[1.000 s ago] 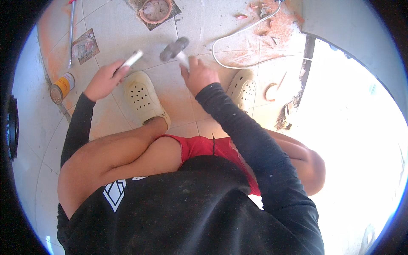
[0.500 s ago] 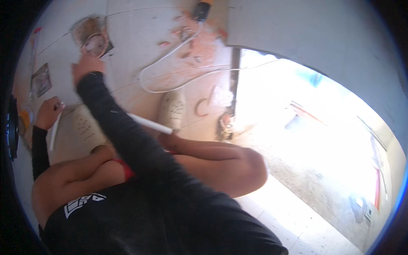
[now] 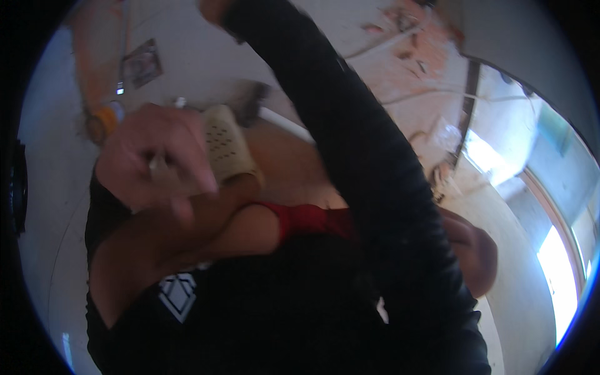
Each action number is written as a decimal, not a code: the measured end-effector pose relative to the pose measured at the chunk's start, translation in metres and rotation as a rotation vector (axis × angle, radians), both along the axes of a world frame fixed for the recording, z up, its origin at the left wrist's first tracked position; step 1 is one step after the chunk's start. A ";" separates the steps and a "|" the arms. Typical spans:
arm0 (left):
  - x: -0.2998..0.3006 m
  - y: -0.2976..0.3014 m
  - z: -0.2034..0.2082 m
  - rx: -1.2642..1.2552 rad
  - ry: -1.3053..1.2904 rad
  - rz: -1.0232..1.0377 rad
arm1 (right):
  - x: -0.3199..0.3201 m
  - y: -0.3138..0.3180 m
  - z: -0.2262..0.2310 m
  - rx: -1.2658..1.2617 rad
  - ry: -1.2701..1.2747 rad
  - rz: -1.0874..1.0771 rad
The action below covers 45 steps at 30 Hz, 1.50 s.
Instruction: The person uses an angle grinder to cut a white PVC pipe on the floor, then hammers the pipe into a floor fitting. They repeatedly tap the pipe with a hammer and adjust its position to seat it into the fitting.
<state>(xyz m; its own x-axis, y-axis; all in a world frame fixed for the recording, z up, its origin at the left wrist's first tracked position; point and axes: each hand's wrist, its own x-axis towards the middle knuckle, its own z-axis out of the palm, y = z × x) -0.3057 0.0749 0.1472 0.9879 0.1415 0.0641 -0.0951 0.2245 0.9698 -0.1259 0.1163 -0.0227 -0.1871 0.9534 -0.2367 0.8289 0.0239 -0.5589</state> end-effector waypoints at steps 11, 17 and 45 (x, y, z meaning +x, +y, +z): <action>0.064 -0.043 0.032 -0.459 -0.379 -0.038 | -0.154 -0.128 -0.009 -0.307 0.209 0.422; 0.059 -0.052 0.036 -0.524 -0.412 0.002 | -0.170 -0.121 -0.034 -0.325 0.195 0.412; -0.017 0.001 -0.085 0.819 1.024 0.410 | 0.141 -0.068 0.026 0.104 -0.087 -0.179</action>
<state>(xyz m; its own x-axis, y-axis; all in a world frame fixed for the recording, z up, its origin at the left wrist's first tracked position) -0.3231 0.0761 0.0625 0.5408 0.7069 -0.4558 0.8166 -0.3113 0.4861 0.0148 0.0486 0.0029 0.0046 0.9897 -0.1430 0.8701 -0.0744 -0.4872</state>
